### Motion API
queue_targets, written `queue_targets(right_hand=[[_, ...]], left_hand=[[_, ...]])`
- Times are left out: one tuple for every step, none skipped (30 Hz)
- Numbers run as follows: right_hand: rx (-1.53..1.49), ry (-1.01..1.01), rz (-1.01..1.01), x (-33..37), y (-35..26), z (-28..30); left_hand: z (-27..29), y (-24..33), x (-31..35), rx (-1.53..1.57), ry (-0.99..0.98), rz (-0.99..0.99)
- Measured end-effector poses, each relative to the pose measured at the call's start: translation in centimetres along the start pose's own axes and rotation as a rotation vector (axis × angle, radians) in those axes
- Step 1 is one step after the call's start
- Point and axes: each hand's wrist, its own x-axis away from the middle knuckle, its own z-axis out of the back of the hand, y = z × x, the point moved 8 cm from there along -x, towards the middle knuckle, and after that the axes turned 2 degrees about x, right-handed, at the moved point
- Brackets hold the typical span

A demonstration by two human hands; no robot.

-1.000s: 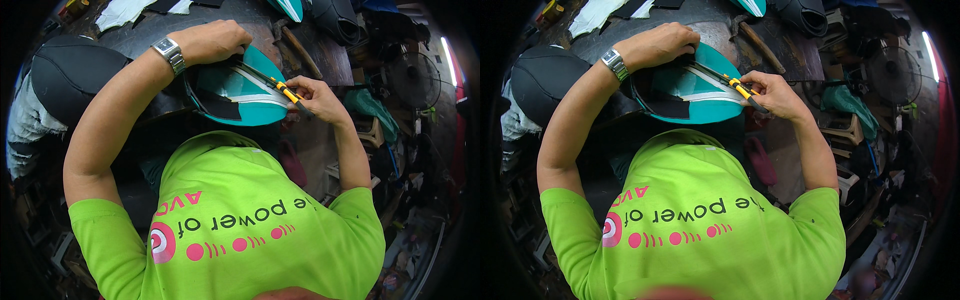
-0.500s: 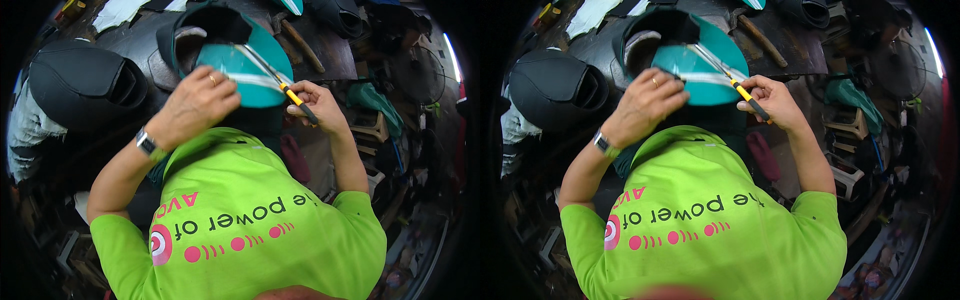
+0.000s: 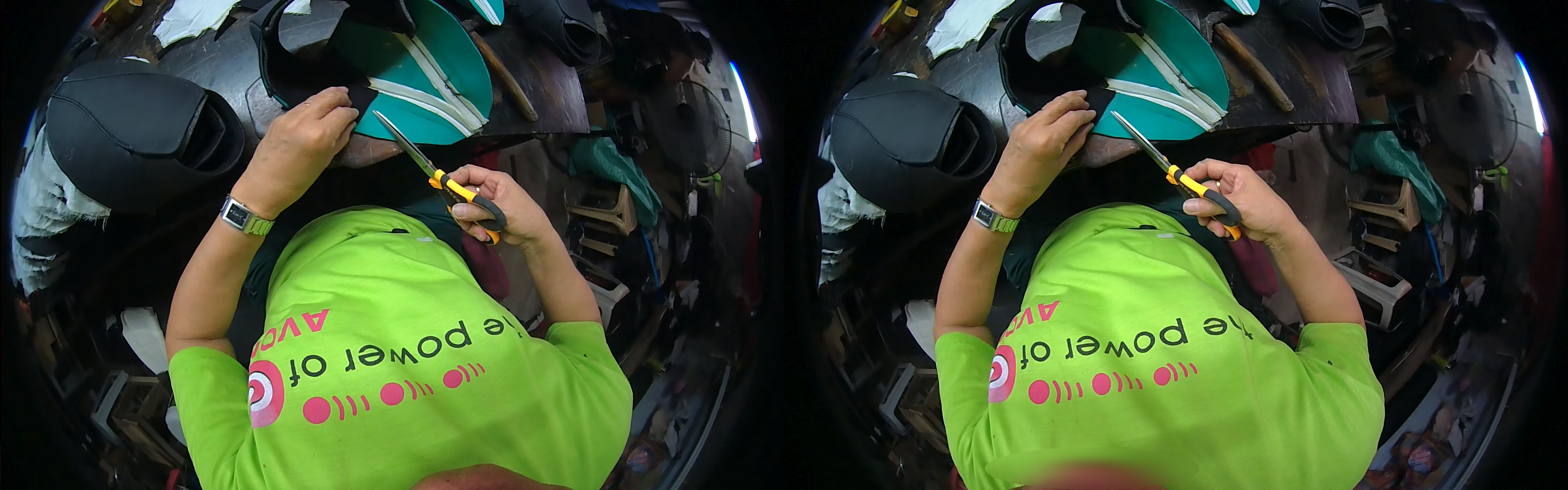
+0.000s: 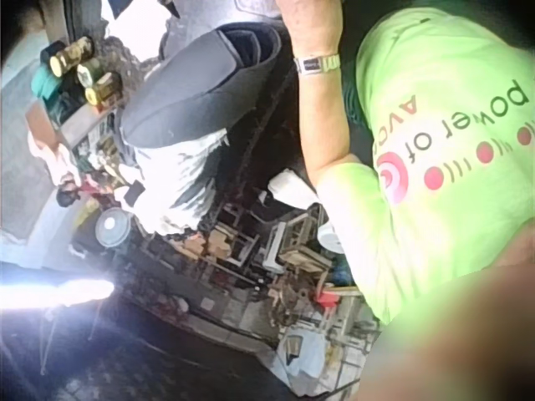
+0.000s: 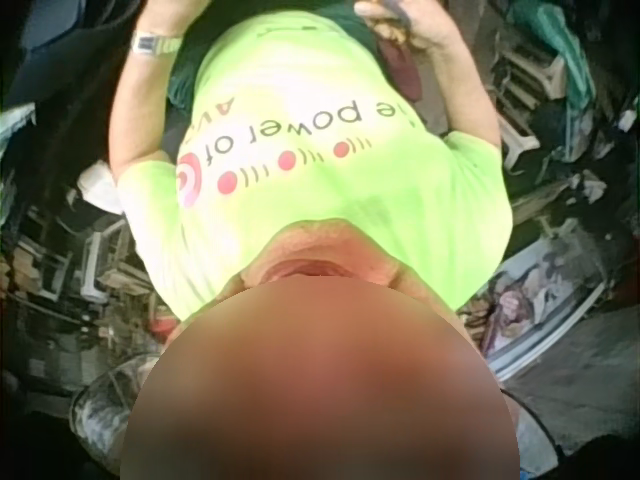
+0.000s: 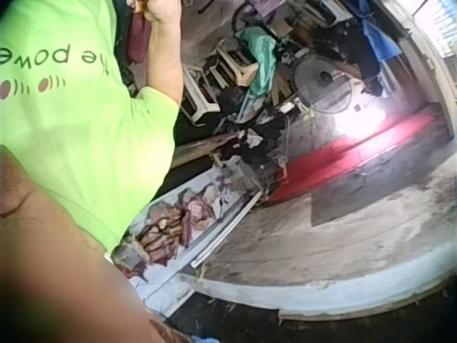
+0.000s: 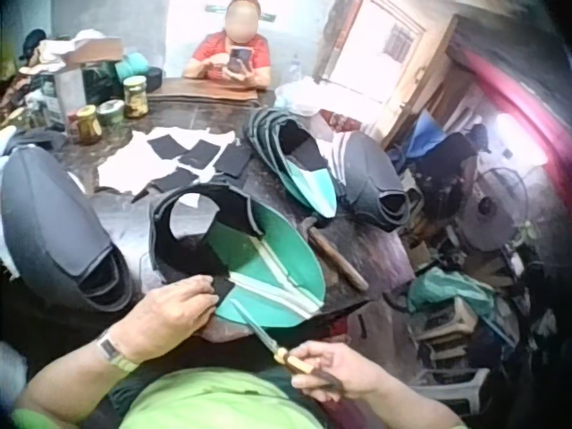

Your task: The person lines the interior of a teal helmet with white padding and black fabric. They repeatedly position the materials, press them into place, and trim excess with yellow-handled scissors. The person works on multiple sections of the helmet's inner surface, adjusting and cutting the fabric to fit the curved interior.

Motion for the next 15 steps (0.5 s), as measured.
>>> queue_targets(right_hand=[[-0.005, -0.004, -0.001, -0.1, -0.2, 0.0], [-0.009, -0.008, -0.002, -0.2, -0.4, -0.1], [-0.021, -0.029, 0.009, -0.4, -0.7, -0.3], [-0.013, -0.020, -0.009, -0.5, -0.7, -0.2], [-0.012, -0.031, -0.013, -0.6, -0.8, -0.3], [-0.012, -0.039, -0.019, -0.7, -0.8, -0.4], [-0.008, -0.047, -0.026, -0.7, -0.8, -0.5], [-0.005, -0.050, -0.035, -0.7, -0.8, -0.5], [-0.004, -0.050, -0.042, -0.6, -0.8, -0.5], [0.012, -0.044, -0.045, -0.5, -0.8, -0.5], [0.029, -0.039, -0.050, -0.4, -0.8, -0.6], [0.047, -0.037, -0.055, -0.3, -0.9, -0.6], [0.047, -0.032, -0.066, -0.2, -0.9, -0.7], [0.047, -0.029, -0.077, -0.1, -1.0, -0.7], [0.046, -0.041, -0.088, 0.0, -1.2, -0.9]], left_hand=[[-0.2, 0.0, 0.0, -0.035, -0.017, 0.009], [-0.5, 0.2, -0.1, -0.076, -0.031, 0.002], [-0.7, 0.3, -0.2, -0.117, -0.046, -0.005], [-1.0, 0.4, -0.3, -0.157, -0.060, -0.010], [-1.0, 0.7, -0.5, -0.174, -0.036, -0.050], [-0.8, 0.6, -0.8, -0.165, 0.016, -0.049], [-0.6, 0.6, -1.0, -0.156, 0.067, -0.050], [-0.4, 0.5, -1.2, -0.145, 0.118, -0.053], [-0.2, -0.3, -1.4, -0.076, 0.144, 0.020], [-0.1, -1.1, -1.4, -0.004, 0.170, 0.092], [0.0, -1.8, -1.3, 0.064, 0.196, 0.166], [-0.1, -2.2, -1.2, 0.101, 0.192, 0.200], [-0.1, -2.6, -1.1, 0.133, 0.188, 0.236], [-0.1, -3.0, -1.0, 0.161, 0.185, 0.273], [-0.6, -3.0, -0.9, 0.175, 0.115, 0.286]])
